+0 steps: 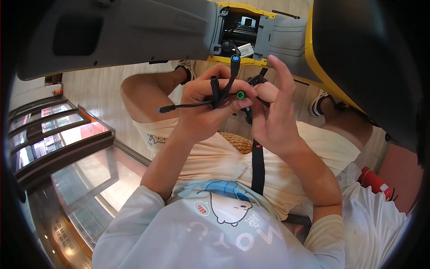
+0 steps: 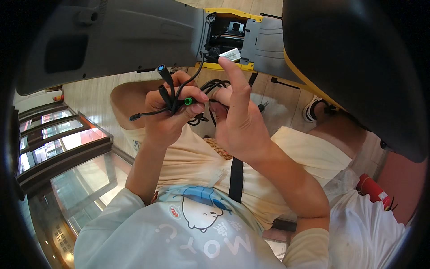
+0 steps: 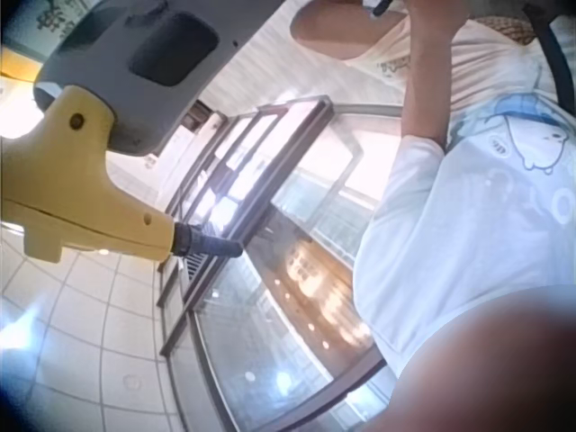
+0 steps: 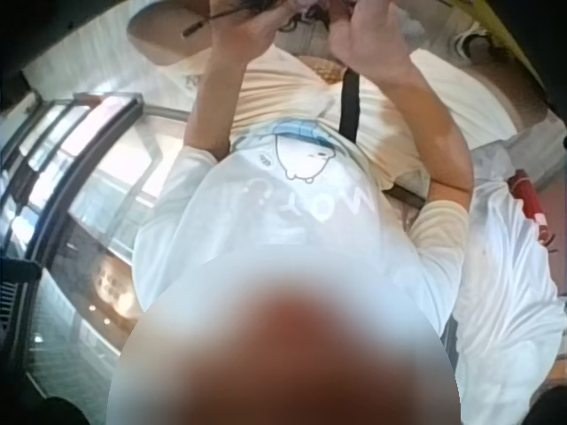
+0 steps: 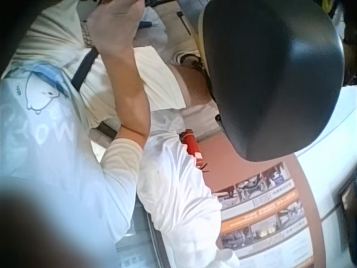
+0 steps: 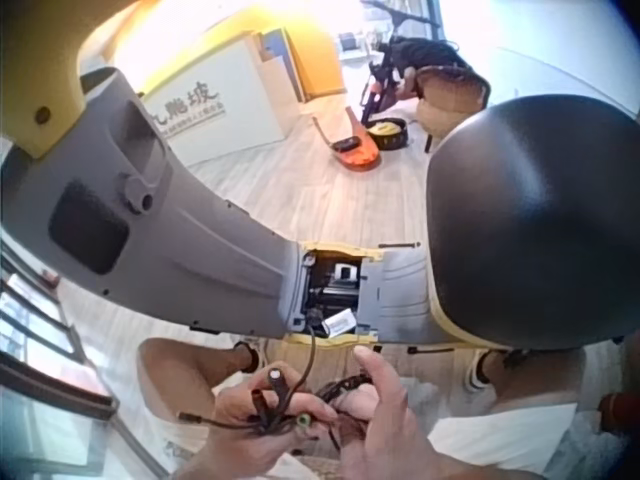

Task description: The person is wiring or connecting cables on the frame of a motorcycle.

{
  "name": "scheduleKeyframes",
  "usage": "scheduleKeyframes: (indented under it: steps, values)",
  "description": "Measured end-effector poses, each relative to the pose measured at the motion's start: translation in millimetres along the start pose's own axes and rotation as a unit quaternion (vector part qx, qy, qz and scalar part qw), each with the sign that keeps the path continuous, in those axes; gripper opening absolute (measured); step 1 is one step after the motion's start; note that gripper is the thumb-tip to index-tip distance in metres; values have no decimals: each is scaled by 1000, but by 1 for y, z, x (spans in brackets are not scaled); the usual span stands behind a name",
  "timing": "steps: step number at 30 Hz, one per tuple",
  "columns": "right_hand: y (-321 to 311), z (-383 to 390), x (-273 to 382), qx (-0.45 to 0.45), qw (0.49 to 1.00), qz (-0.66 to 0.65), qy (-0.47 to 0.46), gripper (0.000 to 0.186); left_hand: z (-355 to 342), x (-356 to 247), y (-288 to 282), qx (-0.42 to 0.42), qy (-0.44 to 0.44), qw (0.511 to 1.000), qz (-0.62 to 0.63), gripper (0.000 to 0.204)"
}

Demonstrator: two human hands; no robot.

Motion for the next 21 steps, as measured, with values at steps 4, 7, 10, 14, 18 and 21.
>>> scheduleKeyframes:
  steps: [4, 7, 10, 14, 18, 21]
  values:
    - [-2, -1, -1, 0, 1000, -3, 1, 80, -1, -3, 0, -6, -16, 1000, -9, 17]
    - [-1, 1, -5, 7, 1000, -3, 6, 79, -1, -3, 1, -13, -16, 1000, 5, 17]
    - [0, 2, -6, 10, 1000, -13, 10, 79, 0, -2, 2, -17, -16, 1000, 6, 18]
    - [1, 6, -4, 3, 997, -55, 52, 79, -2, -7, 0, -18, -9, 1000, -5, 16]
    - [-6, -1, -4, -7, 996, -74, 48, 80, 0, -6, -9, -88, -84, 992, 24, 15]
    - [-9, -2, -12, -29, 982, -155, 105, 82, 2, -12, -21, -125, -30, 988, 83, 14]
Point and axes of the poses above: each hand's wrist, its own z-axis away from the middle knuckle, its own y-axis out of the palm, x = y × z, the point moved 3 cm from there along -z, towards the middle knuckle, and after that the axes turned 5 degrees about -z, right-handed, at the moved point
